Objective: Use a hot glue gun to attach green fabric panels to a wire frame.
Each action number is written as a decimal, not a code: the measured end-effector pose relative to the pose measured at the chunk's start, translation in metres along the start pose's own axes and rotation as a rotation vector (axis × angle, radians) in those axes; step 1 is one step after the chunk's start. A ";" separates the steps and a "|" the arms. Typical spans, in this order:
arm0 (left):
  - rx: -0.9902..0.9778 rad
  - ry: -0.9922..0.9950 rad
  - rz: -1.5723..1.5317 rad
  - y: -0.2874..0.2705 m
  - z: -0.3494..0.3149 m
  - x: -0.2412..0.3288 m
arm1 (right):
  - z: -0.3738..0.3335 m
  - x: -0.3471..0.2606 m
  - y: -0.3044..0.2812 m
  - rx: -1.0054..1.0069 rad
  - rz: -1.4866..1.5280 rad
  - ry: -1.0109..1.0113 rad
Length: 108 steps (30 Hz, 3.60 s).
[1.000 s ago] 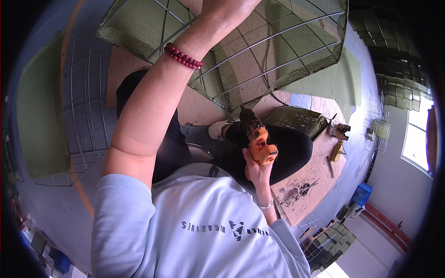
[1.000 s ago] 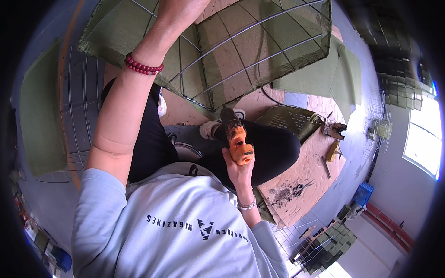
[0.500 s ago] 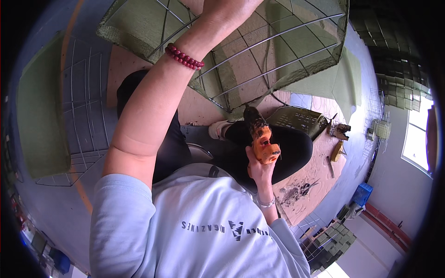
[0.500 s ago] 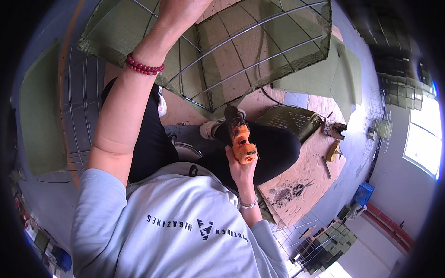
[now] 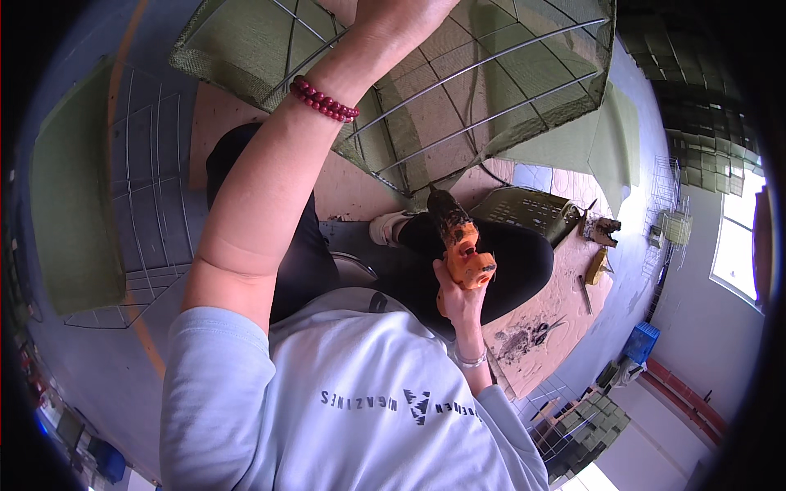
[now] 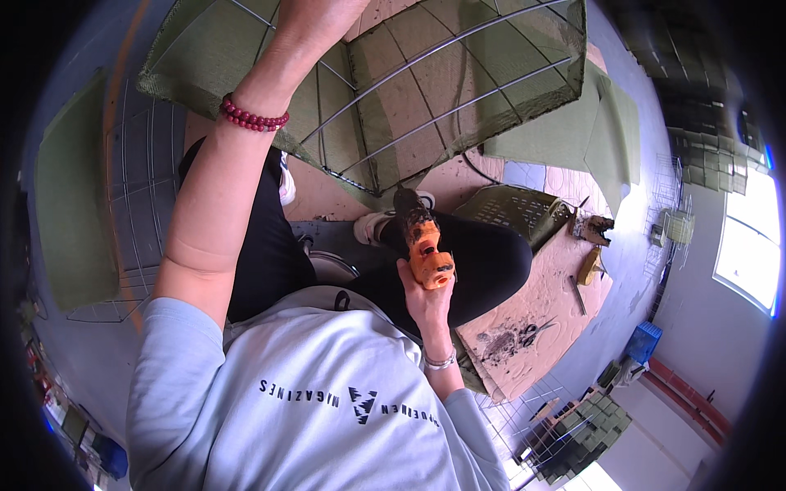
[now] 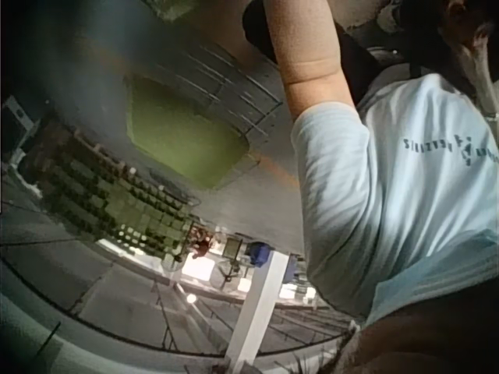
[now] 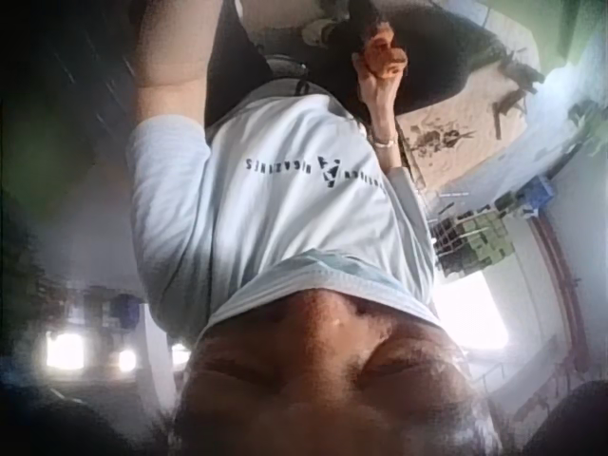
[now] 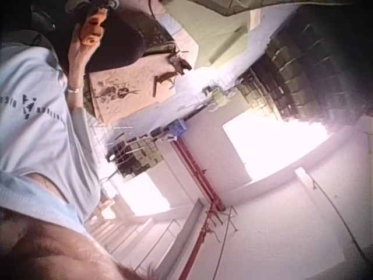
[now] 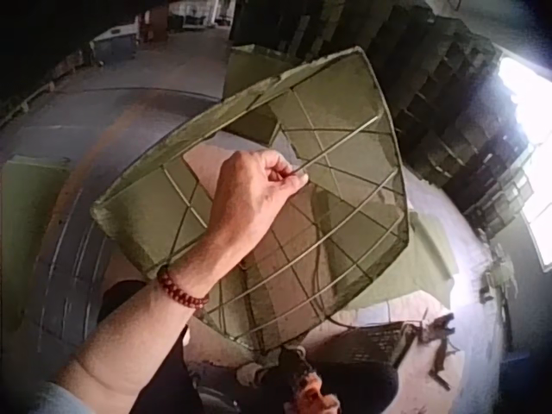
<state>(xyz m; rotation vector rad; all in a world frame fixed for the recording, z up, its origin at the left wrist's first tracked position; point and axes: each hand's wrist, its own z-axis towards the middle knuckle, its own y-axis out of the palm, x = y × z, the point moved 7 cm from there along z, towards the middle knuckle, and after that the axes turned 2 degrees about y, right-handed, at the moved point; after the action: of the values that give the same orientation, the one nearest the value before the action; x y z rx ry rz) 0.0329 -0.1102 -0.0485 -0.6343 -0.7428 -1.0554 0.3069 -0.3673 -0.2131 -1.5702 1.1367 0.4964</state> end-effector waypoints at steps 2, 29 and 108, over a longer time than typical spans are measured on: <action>0.019 0.034 0.006 -0.003 -0.001 0.006 | -0.004 -0.001 0.003 -0.036 -0.025 -0.007; -0.031 -0.169 -0.133 0.009 0.028 -0.016 | -0.014 -0.028 -0.070 0.029 0.714 -0.182; -0.203 0.402 0.490 -0.086 -0.044 0.062 | 0.284 -0.298 -0.070 0.200 -0.750 -1.359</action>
<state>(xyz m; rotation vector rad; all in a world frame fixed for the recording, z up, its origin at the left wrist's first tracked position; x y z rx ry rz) -0.0182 -0.2080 -0.0168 -0.7036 -0.1148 -0.7691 0.2994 0.0107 -0.0348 -0.9707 -0.4187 0.7000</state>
